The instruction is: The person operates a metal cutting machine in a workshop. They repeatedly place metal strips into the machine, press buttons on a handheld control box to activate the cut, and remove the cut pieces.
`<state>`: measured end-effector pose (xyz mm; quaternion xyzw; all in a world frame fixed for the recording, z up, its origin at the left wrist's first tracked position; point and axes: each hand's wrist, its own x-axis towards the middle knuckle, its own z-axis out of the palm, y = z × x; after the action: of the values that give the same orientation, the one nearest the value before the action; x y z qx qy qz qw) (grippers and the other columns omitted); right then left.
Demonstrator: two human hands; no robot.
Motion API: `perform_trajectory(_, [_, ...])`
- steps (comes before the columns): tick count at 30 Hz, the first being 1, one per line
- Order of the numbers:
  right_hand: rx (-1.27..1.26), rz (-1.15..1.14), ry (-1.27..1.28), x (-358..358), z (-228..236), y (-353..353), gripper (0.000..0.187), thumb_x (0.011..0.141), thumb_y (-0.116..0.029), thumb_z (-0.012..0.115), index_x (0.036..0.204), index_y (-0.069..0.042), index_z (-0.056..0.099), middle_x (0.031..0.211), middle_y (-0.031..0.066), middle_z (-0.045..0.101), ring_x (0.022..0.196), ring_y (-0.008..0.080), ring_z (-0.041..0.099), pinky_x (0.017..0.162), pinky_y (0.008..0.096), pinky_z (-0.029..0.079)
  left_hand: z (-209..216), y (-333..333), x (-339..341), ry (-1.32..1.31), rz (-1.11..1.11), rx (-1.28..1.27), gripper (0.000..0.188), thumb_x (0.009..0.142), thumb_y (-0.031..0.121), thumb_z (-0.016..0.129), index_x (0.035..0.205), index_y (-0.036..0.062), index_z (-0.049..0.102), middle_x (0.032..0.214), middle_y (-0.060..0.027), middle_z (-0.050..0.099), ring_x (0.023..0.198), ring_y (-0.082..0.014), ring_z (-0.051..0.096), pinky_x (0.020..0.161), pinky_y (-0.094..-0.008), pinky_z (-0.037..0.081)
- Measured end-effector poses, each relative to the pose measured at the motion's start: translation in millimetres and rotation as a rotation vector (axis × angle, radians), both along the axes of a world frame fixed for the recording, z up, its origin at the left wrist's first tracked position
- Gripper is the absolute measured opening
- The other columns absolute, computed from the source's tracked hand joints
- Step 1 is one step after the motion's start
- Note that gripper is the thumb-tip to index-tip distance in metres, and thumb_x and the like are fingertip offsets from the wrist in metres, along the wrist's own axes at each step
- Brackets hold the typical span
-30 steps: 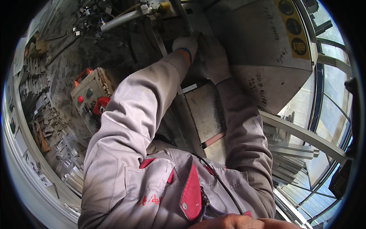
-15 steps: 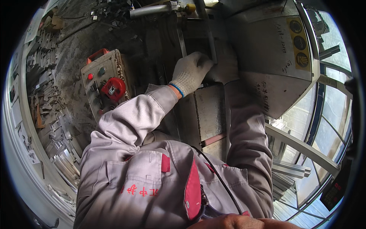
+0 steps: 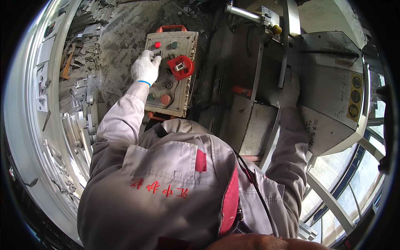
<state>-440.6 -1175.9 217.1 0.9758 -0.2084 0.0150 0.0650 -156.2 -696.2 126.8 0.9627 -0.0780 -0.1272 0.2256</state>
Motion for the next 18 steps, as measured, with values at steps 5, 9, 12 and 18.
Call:
perform_trajectory(5, [-0.096,-0.054,0.074,-6,-2,-3,0.088,0.078,-0.005,0.078,0.159,-0.004,0.046,0.158,0.0199,0.048,0.149,0.0433,0.046,0.124,0.0512,0.041,-28,5,37,0.103,-0.114,0.117,0.039,0.098,0.048,0.071,0.118,0.0138,0.074,0.115,-0.0229,0.078,0.111,-0.0459,0.073,0.096,-0.0547,0.057])
perform_trajectory(9, [-0.045,-0.046,0.065,-6,4,2,0.093,0.076,-0.01,0.081,0.16,-0.001,0.043,0.158,0.0225,0.047,0.149,0.0447,0.045,0.125,0.0509,0.039,-18,10,49,0.067,-0.34,0.144,0.032,0.097,0.036,0.074,0.115,0.0097,0.071,0.111,-0.0228,0.077,0.108,-0.0459,0.073,0.092,-0.0553,0.058])
perform_trajectory(12, [0.0,-0.038,0.027,-5,9,7,0.092,0.077,-0.009,0.08,0.161,-0.001,0.043,0.158,0.0227,0.047,0.149,0.0454,0.045,0.126,0.0506,0.038,-11,7,53,-0.024,-0.531,0.26,0.025,0.098,0.027,0.071,0.113,0.0074,0.069,0.107,-0.0214,0.077,0.104,-0.0454,0.073,0.088,-0.0567,0.058])
perform_trajectory(18, [-0.058,-0.008,-0.081,-7,3,6,0.083,0.078,-0.004,0.075,0.157,-0.002,0.049,0.155,0.0245,0.052,0.142,0.0454,0.052,0.121,0.0509,0.043,-7,5,47,-0.174,-0.673,0.335,0.015,0.099,0.019,0.066,0.111,0.0091,0.068,0.104,-0.0183,0.076,0.1,-0.042,0.075,0.084,-0.0572,0.059])
